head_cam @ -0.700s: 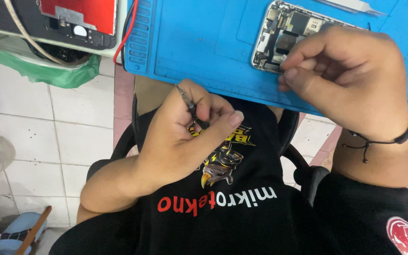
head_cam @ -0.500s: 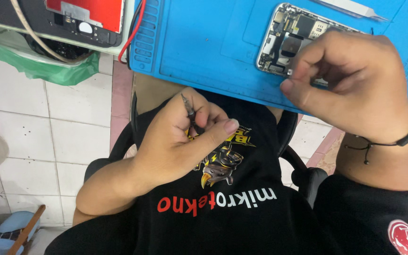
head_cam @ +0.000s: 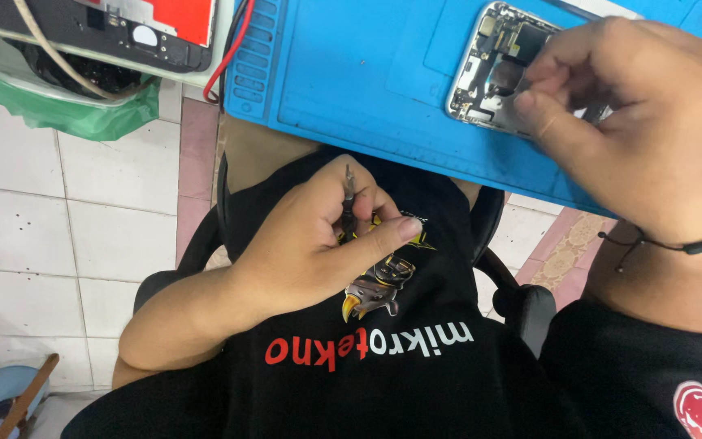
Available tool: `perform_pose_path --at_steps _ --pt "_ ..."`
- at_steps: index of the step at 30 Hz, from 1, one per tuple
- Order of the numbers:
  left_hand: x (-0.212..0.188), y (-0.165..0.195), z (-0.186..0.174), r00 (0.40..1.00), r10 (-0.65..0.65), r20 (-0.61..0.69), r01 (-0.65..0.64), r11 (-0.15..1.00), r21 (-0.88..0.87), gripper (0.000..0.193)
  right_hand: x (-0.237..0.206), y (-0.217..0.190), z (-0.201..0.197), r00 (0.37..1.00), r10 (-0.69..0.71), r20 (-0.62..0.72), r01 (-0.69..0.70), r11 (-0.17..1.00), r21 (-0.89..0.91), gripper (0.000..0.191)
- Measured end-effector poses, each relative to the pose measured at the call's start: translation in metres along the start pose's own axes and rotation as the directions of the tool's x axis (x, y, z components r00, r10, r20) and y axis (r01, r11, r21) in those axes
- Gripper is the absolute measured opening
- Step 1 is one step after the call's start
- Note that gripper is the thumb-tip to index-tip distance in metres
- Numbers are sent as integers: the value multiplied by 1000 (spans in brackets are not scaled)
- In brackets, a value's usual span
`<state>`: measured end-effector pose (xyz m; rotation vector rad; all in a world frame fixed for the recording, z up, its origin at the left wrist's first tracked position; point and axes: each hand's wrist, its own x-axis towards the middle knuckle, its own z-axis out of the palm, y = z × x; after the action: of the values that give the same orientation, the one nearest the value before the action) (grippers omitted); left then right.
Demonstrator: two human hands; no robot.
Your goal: The person repairs a disassembled smartphone on a blue repair mat, using a precision screwdriver to unscrew and re-tighten screws on the phone chassis. They handle small screws and components by hand, reposition the phone, and continue driving screws at different points around the frame.
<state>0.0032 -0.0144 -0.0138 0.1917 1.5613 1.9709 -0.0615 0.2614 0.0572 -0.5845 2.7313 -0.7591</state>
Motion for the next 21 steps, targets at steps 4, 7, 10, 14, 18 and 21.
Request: perform_pose_path --at_steps 4,7,10,14,18,21 --pt "2 -1 -1 999 -44 2 44 998 -37 37 -3 -4 5 997 -51 -50 47 995 -91 18" --pt "2 -1 0 1000 -20 -8 20 999 -28 37 3 -6 9 995 -79 -59 72 991 -112 17" --pt "2 0 -1 999 -33 -7 33 999 -30 37 12 -7 10 993 -119 -18 117 989 -95 16" --pt "0 1 -3 999 -36 -12 37 999 21 37 17 -14 9 992 -120 42 126 976 -179 16" --pt "1 2 -2 998 -66 -10 66 998 -3 37 14 -27 14 988 -154 22 153 939 -309 14" --pt "0 3 -2 999 -54 -4 54 999 -3 37 14 -33 19 986 -165 14 156 900 -408 15"
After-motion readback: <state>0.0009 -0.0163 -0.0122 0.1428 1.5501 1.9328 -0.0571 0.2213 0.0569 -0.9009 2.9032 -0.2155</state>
